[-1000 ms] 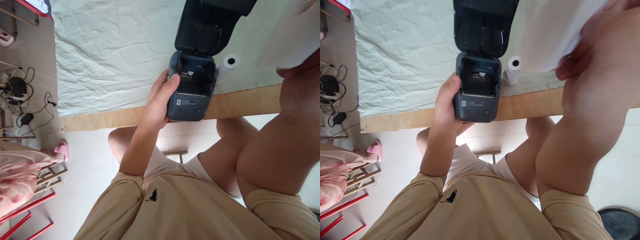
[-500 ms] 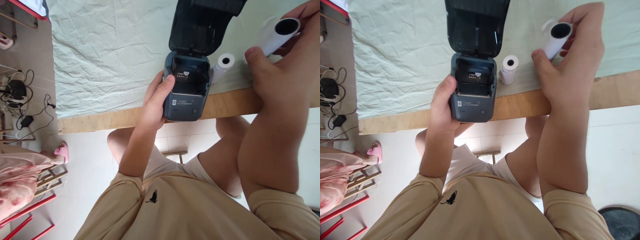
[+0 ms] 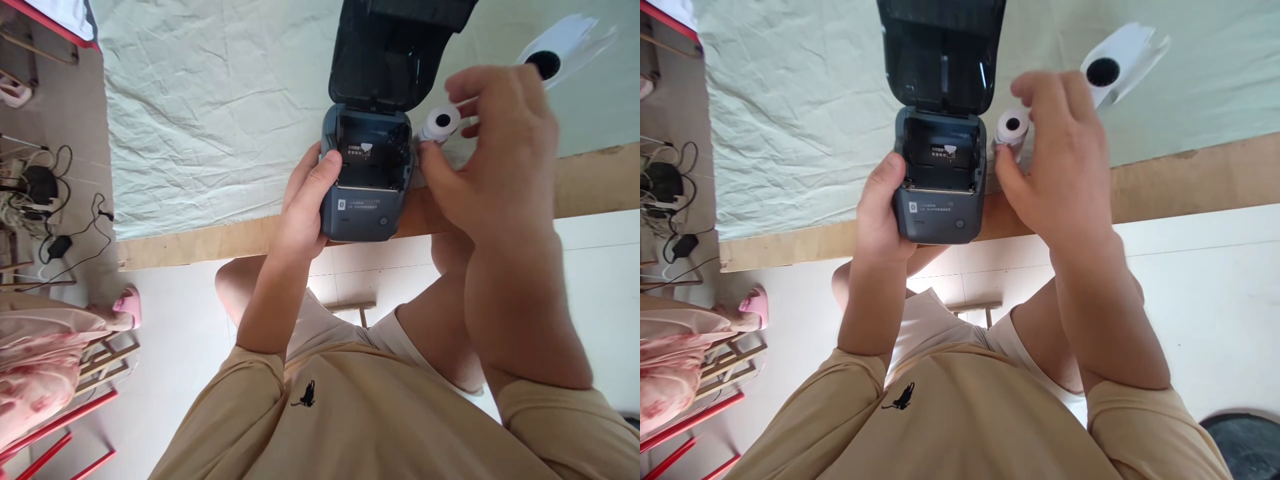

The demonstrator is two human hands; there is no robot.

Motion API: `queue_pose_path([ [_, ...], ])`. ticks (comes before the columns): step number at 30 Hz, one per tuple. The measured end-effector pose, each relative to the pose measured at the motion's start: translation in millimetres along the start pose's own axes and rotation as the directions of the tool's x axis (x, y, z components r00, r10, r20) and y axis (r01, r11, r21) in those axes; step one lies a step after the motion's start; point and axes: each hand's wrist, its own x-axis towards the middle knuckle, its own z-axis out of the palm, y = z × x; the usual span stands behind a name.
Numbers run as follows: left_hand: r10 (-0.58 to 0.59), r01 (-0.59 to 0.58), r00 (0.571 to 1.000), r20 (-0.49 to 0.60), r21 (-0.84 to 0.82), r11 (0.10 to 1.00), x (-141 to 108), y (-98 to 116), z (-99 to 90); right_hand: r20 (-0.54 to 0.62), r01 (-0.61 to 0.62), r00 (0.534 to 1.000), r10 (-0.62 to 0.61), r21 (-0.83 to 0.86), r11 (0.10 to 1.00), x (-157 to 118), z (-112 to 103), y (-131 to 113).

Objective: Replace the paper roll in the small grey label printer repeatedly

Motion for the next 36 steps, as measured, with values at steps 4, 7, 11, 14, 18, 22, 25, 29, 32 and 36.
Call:
queue_pose_path([
  [4,0.013,-0.013,1.000,0.018,0.020,1.000,1.3,-0.4,-0.3,0.012,-0.048,0.999,0.048,0.027,0.998,-3.1,14.6,14.9],
  [7,0.022,-0.024,0.999,0.035,0.055,0.998,1.0,-0.6,-0.9,0.062,0.027,0.998,-0.030,0.050,0.998,-8.6,13.0,18.7],
  [11,0.047,-0.048,0.999,0.011,0.071,0.996,-0.1,0.4,-0.9,0.018,0.075,0.997,-0.074,-0.007,0.997,-9.8,16.3,24.3],
  [14,0.026,-0.031,0.998,0.051,0.108,0.994,2.5,2.2,-5.0,-0.075,0.043,0.997,-0.031,0.171,0.984,-4.7,19.8,33.2],
  [18,0.023,-0.037,0.992,0.128,0.109,0.993,11.6,1.3,-15.9,-0.349,0.207,0.936,-0.048,0.435,0.877,5.2,11.0,24.4],
  [22,0.046,-0.058,0.986,0.158,0.070,0.996,22.6,-5.6,-24.9,-0.138,0.183,0.980,-0.142,0.359,0.915,9.1,-5.8,-19.8],
  [25,0.052,-0.062,0.984,0.170,0.055,0.997,27.5,-10.5,-29.3,0.005,0.179,0.984,-0.180,0.105,0.978,10.3,-9.3,-42.4],
  [29,0.109,-0.121,0.969,0.224,0.043,0.992,26.1,-11.7,-33.6,0.055,0.140,0.989,-0.141,0.018,0.990,13.2,0.7,-39.2],
  [32,0.106,-0.123,0.969,0.224,0.063,0.990,21.6,-7.9,-33.2,0.033,0.168,0.985,-0.170,0.065,0.984,13.6,8.4,-32.3],
  [36,0.022,-0.039,0.985,0.171,0.097,0.994,11.1,0.5,-20.7,-0.085,0.191,0.979,-0.185,0.066,0.979,6.6,9.1,-34.2],
])
